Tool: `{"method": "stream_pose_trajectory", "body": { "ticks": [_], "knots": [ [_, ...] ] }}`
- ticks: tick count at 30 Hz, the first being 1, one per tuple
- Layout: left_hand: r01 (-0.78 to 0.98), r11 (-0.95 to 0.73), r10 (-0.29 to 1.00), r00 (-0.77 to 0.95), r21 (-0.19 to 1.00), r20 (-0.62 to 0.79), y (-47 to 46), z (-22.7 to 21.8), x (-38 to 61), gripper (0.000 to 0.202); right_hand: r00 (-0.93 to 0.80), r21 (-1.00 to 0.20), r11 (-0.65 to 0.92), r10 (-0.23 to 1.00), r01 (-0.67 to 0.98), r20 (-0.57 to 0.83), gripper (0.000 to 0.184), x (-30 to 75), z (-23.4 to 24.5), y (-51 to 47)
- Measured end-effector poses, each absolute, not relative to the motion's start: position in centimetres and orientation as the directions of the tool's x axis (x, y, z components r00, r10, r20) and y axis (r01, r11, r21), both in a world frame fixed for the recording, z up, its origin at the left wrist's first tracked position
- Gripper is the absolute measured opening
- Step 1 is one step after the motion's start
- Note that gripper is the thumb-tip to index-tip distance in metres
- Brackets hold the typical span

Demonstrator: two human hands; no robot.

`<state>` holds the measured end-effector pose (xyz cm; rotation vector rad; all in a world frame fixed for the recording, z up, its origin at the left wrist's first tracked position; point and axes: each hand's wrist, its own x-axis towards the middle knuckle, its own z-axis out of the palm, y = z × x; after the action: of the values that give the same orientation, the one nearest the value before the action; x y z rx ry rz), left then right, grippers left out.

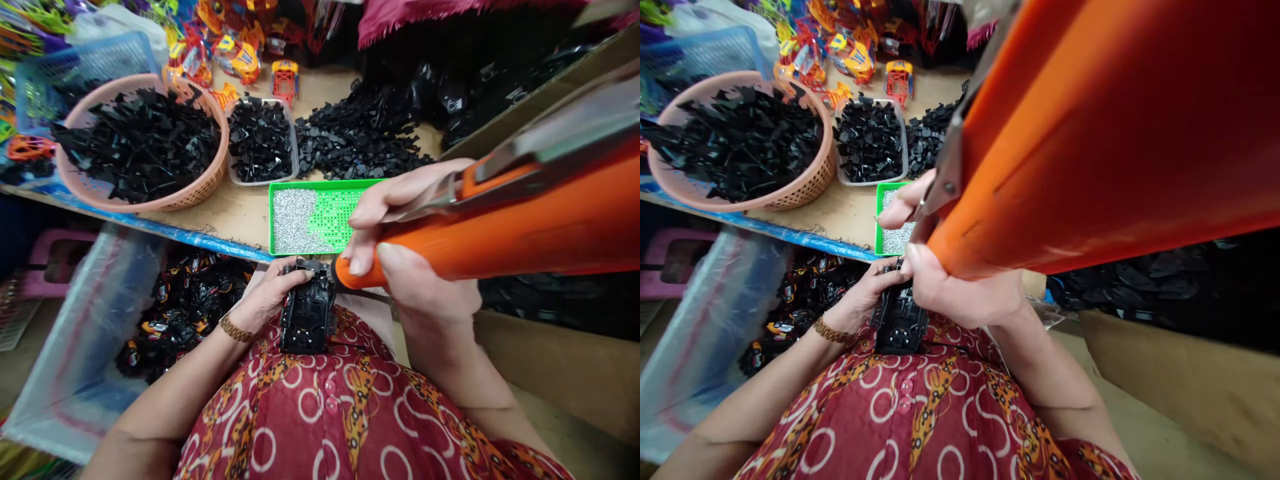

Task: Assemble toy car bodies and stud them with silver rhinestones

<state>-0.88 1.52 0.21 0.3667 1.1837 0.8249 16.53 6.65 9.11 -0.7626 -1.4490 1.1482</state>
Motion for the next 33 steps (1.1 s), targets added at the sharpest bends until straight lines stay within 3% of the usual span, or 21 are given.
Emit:
{"method": "stream_pose_trajectory", "body": {
  "ticks": [3,8,22,33],
  "knots": [
    [-0.368,0.65,0.745,0.138,0.665,-0.652,1.6,0.0,-1.0,0.034,-0.23,-0.908,0.407,0.878,-0.102,0.419,0.033,16.1,8.3,6.2],
    [-0.378,0.657,0.739,0.157,0.652,-0.655,1.8,0.5,-0.8,0.032,-0.261,-0.943,0.333,0.911,0.014,0.318,0.012,16.0,8.0,5.5],
    [-0.36,0.629,0.773,0.197,0.689,-0.603,1.7,0.6,-0.5,0.028,-0.172,-0.929,0.353,0.914,-0.109,0.368,0.031,16.3,7.2,5.9],
    [-0.359,0.626,0.774,0.17,0.693,-0.61,1.5,0.3,-0.6,0.03,-0.22,-0.93,0.331,0.906,-0.161,0.361,0.038,16.1,7.4,5.9]
  ]
}}
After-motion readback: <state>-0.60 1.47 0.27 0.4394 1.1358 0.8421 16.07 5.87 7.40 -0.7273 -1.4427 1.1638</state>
